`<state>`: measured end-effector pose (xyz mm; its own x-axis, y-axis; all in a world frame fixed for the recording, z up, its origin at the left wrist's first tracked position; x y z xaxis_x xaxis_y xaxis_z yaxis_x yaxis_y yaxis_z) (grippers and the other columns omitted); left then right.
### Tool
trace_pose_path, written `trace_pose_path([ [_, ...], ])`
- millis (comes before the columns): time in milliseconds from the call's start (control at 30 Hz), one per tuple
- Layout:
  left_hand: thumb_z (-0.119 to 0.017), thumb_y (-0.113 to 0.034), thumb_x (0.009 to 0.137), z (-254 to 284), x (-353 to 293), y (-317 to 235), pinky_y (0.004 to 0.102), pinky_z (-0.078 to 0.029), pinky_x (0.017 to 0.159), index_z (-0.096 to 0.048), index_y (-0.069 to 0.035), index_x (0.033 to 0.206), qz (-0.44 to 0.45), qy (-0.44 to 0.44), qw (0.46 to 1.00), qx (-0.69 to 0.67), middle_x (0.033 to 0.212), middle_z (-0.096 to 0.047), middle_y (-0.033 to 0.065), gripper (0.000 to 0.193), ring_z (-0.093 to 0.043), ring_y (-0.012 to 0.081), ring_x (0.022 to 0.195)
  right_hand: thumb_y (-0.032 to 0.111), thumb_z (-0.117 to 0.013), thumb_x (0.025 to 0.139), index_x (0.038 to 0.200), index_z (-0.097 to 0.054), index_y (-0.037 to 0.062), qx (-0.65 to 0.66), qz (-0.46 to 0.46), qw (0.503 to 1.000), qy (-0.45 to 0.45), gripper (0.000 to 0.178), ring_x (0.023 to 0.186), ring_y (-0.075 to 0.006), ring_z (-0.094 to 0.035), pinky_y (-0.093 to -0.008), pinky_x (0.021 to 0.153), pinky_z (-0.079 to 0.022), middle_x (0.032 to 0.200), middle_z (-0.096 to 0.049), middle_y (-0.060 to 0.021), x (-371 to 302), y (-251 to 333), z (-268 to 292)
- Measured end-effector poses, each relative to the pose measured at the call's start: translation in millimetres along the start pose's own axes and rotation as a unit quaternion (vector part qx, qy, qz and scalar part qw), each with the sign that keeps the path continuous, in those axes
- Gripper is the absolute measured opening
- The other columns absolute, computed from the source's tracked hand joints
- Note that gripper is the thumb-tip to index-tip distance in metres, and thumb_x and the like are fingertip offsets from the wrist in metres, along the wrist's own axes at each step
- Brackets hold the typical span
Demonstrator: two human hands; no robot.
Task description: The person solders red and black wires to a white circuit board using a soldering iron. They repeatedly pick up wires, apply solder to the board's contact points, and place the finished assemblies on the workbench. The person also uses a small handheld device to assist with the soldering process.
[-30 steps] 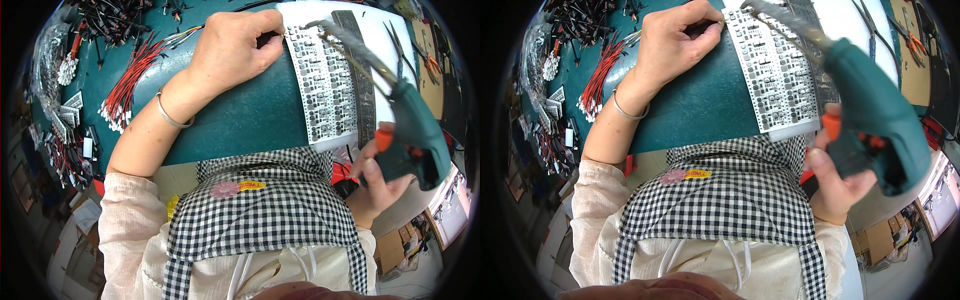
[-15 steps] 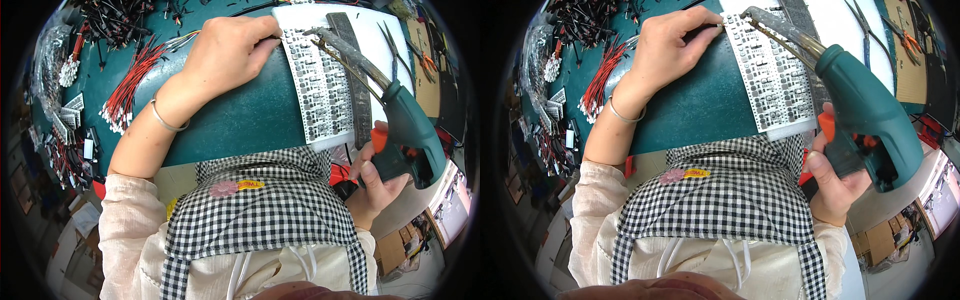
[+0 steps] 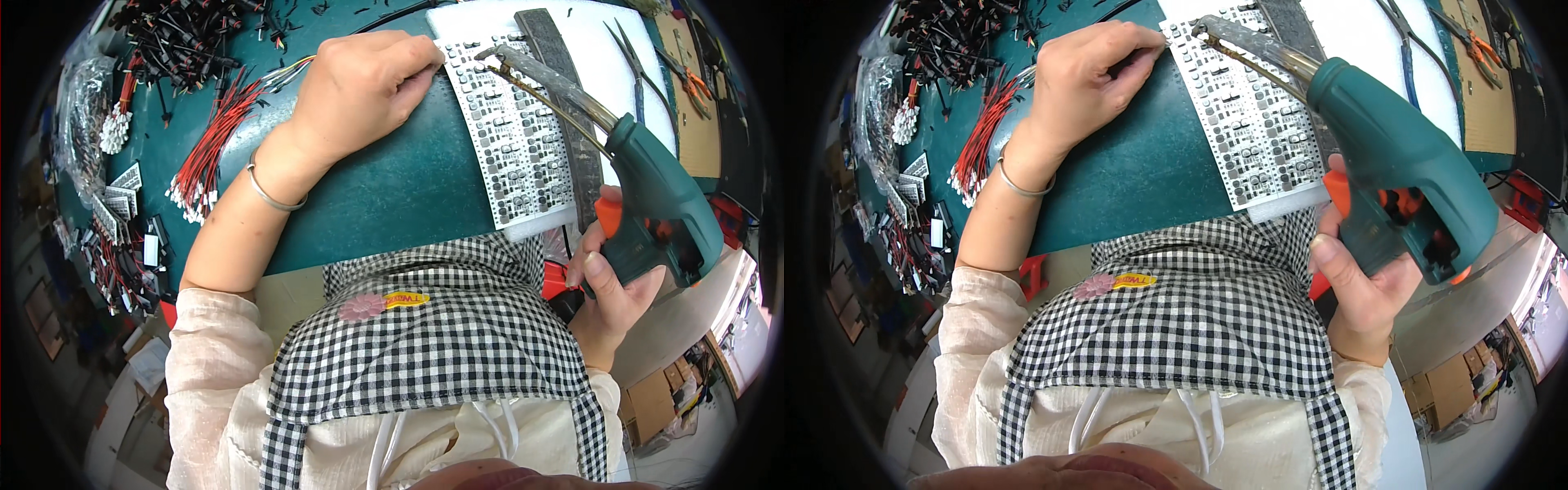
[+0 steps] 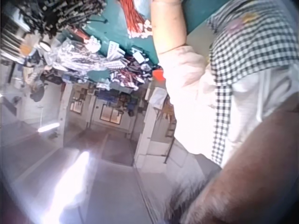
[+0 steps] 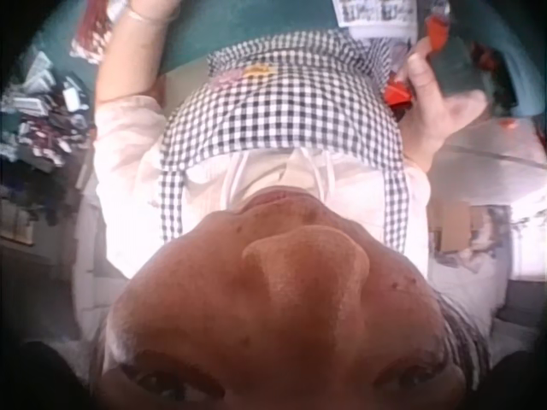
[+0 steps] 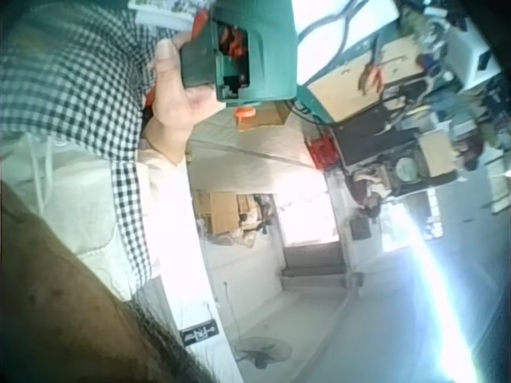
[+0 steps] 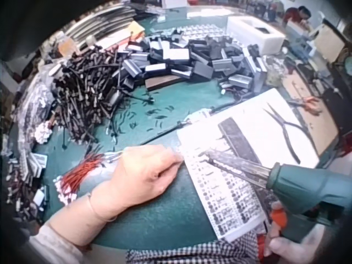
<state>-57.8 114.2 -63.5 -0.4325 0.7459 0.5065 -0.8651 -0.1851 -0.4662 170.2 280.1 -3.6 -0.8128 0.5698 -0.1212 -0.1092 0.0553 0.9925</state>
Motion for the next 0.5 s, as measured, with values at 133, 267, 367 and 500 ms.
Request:
trace_pose_path([
  [133,-0.072,-0.003,0.073,-0.6,-0.2,0.9,0.0249,-0.048,0.049,-0.07,-0.007,0.085,-0.012,-0.01,1.0,-0.003,0.077,-0.068,0.0061,0.013,-0.064,0.017,0.06,0.006,-0.073,0.073,0.132,-0.031,-0.0068,0.011,-0.002,1.0,0.008,0.073,0.055,-0.015,-0.052,-0.0253,0.041,-0.047,0.117,-0.049,-0.0273,-1.0,-2.6,0.2],
  [267,-0.072,-0.004,0.074,-0.7,0.2,3.4,0.0251,-0.047,0.048,-0.07,-0.007,0.085,-0.015,-0.016,1.0,-0.021,0.076,-0.068,0.0058,0.013,-0.063,0.0166,0.059,0.005,-0.073,0.073,0.128,-0.035,-0.0084,0.013,-0.008,1.0,0.01,0.068,0.058,-0.0144,-0.052,-0.0246,0.043,-0.047,0.115,-0.05,-0.0244,-3.4,-3.7,-2.8],
  [367,-0.072,-0.004,0.074,-2.9,-1.2,5.5,0.0252,-0.047,0.048,-0.07,-0.008,0.086,-0.025,-0.013,0.999,-0.023,0.075,-0.067,0.0052,0.013,-0.063,0.0165,0.059,0.004,-0.072,0.073,0.126,-0.036,-0.009,0.001,-0.012,1.0,0.012,0.065,0.059,-0.0142,-0.052,-0.0242,0.043,-0.046,0.114,-0.05,-0.0228,-3.4,-4.0,-5.6],
  [500,-0.072,-0.004,0.074,-1.1,-1.1,5.2,0.0253,-0.047,0.049,-0.071,-0.008,0.086,-0.023,-0.002,0.999,-0.029,0.074,-0.067,0.0043,0.013,-0.063,0.0162,0.059,0.002,-0.071,0.073,0.125,-0.037,-0.009,-0.014,-0.01,1.0,0.012,0.063,0.06,-0.0145,-0.052,-0.0242,0.044,-0.046,0.113,-0.05,-0.0212,-4.4,-5.9,-5.4],
])
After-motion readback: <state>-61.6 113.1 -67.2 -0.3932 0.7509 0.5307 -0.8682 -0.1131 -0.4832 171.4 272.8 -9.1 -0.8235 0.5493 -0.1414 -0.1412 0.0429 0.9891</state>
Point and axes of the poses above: each hand's wrist, its own x-axis towards the middle knuckle, its own z-axis out of the back of the hand, y = z × x, the point moved 2 cm from there along x, towards the middle knuckle
